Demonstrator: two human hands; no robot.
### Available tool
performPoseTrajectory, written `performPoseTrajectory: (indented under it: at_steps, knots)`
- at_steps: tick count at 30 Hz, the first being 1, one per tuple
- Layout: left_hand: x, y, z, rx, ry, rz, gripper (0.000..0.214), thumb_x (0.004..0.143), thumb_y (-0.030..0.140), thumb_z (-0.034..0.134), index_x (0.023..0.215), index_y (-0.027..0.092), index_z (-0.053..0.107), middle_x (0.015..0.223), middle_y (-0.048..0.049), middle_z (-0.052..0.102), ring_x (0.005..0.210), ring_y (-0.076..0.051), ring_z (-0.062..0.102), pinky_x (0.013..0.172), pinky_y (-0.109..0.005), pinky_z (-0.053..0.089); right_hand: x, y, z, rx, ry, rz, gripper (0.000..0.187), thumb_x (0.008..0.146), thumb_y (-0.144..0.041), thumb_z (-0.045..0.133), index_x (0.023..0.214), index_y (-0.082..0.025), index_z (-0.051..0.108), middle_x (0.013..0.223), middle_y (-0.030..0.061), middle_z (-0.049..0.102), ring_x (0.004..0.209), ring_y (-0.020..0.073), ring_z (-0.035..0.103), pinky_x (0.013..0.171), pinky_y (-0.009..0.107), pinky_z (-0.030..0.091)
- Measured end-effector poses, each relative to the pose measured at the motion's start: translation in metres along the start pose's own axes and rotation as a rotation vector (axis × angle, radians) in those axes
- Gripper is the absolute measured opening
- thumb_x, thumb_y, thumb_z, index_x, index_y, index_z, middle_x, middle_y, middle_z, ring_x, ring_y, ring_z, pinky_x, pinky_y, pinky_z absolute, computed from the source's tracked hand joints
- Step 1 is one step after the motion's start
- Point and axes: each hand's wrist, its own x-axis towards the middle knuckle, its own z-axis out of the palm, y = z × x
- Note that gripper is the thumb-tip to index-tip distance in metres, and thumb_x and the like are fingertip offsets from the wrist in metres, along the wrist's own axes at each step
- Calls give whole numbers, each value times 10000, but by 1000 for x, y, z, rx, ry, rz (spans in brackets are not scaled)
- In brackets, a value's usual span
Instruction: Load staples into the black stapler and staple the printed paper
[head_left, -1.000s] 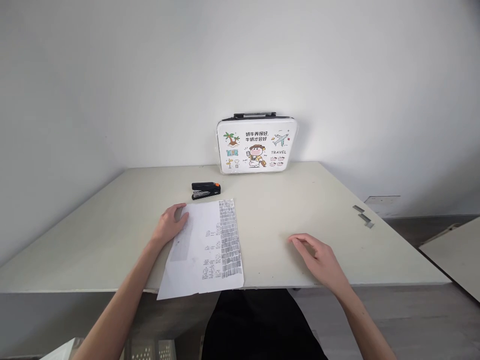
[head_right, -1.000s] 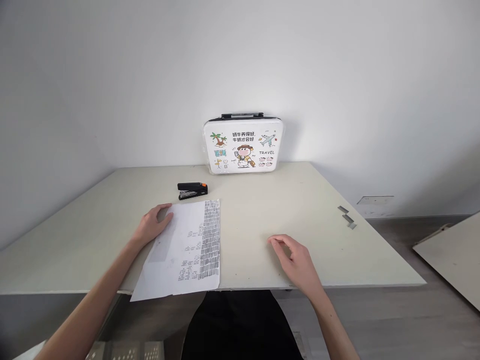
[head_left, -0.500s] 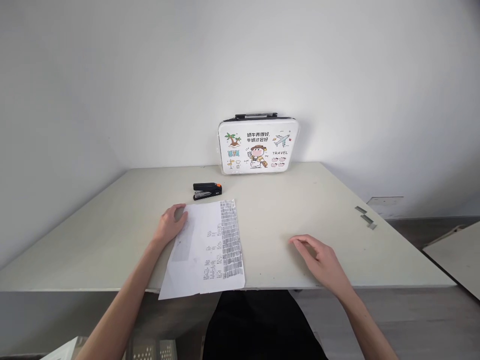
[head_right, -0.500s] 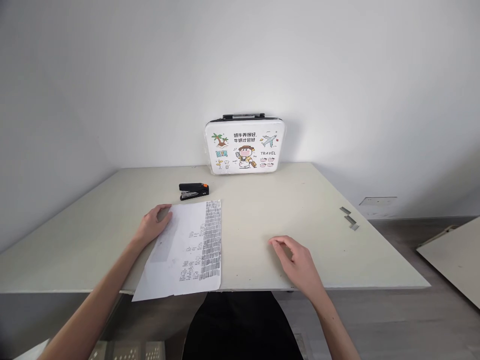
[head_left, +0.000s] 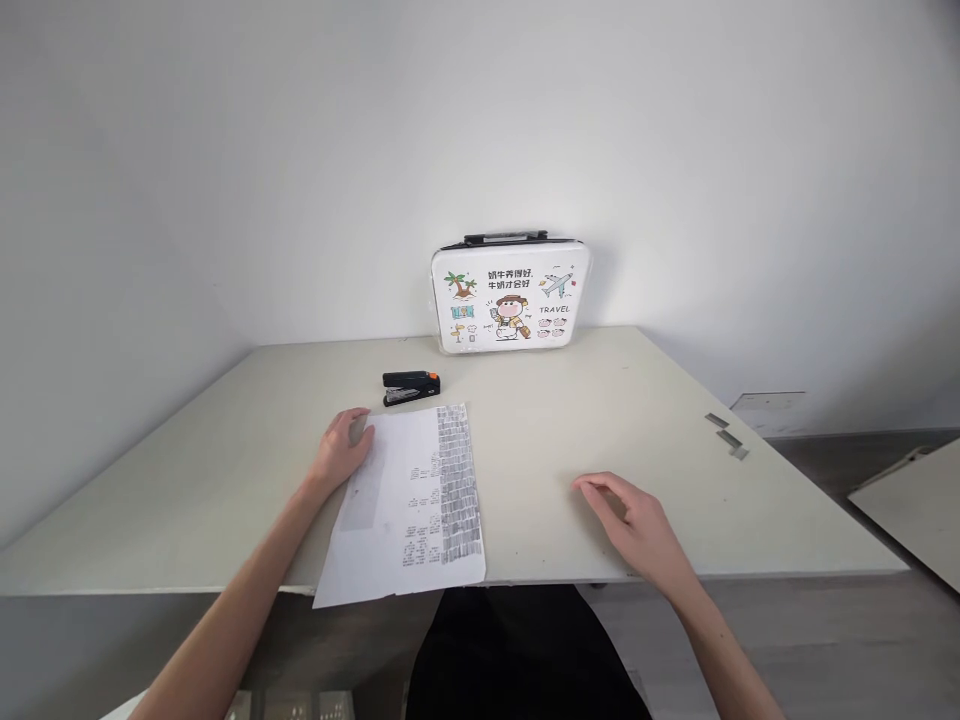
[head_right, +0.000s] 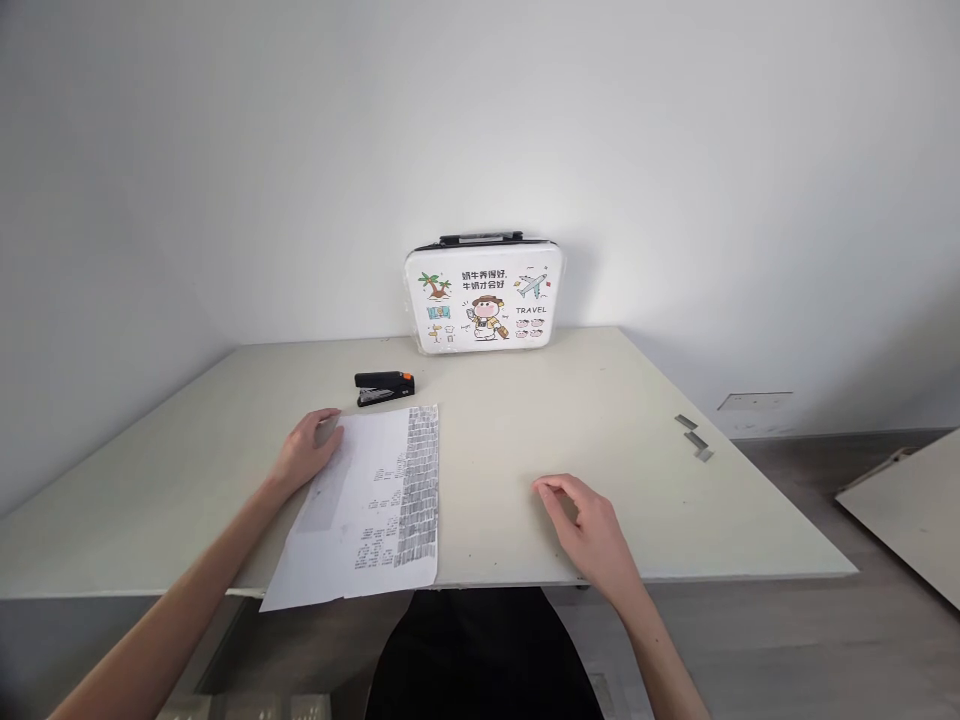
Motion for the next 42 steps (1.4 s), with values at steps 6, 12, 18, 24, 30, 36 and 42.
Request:
performPoseTrajectory:
  at_steps: [6,12,18,24,30,36,42]
  knots:
    - [45,30,10,-13,57,131,408,892,347,656,1281,241,588,1502,-143,479,1451,-365,369,1227,-527,233,1,3,1,-10,-2,-18,500,1013,-640,416,1078,-256,730,1217,122,734,942,262,701,513,271,482]
    - [93,51,24,51,-99,110,211,750,267,811,906,229,675,1044,-152,703,1285,-437,540,1176,-571,270,-1,-3,0,12,-2,-24,470,1031,-610,409,1099,-269,726,1206,102,740,933,245,710,541,273,500]
    - [87,74,16,119,-141,118,63,839,264,724,881,255,679,991,-103,721,1071,-397,671,1066,-520,402,3,4,2,9,-17,-41,464,1032,-604,408,1074,-265,722,1182,104,742,909,247,704,557,284,506]
    - [40,128,16,118,-183,241,181,957,353,615,1119,324,689,1101,-50,723,946,-314,705,894,-402,503,0,-2,1,41,-14,-44,450,1042,-582,405,1134,-269,715,1236,110,725,943,256,697,551,287,489]
    - [-33,197,40,43,-326,437,242,993,359,577,1219,279,609,1116,-42,732,792,-234,710,715,-346,528,3,1,3,111,73,19,479,1009,-629,449,1167,-253,701,1289,122,711,1111,289,684,558,264,504]
    - [-84,238,68,82,-488,510,195,1002,327,594,1177,243,616,1116,-25,745,769,-211,720,625,-316,496,6,5,1,237,271,104,510,1016,-643,411,1175,-257,704,1267,93,735,1145,267,695,917,345,567]
    - [-97,237,86,-37,-517,438,204,991,339,628,1177,254,619,1123,-3,751,797,-200,730,640,-304,513,8,11,0,180,188,83,529,1022,-645,396,1146,-252,727,1251,86,739,1078,270,703,885,342,556]
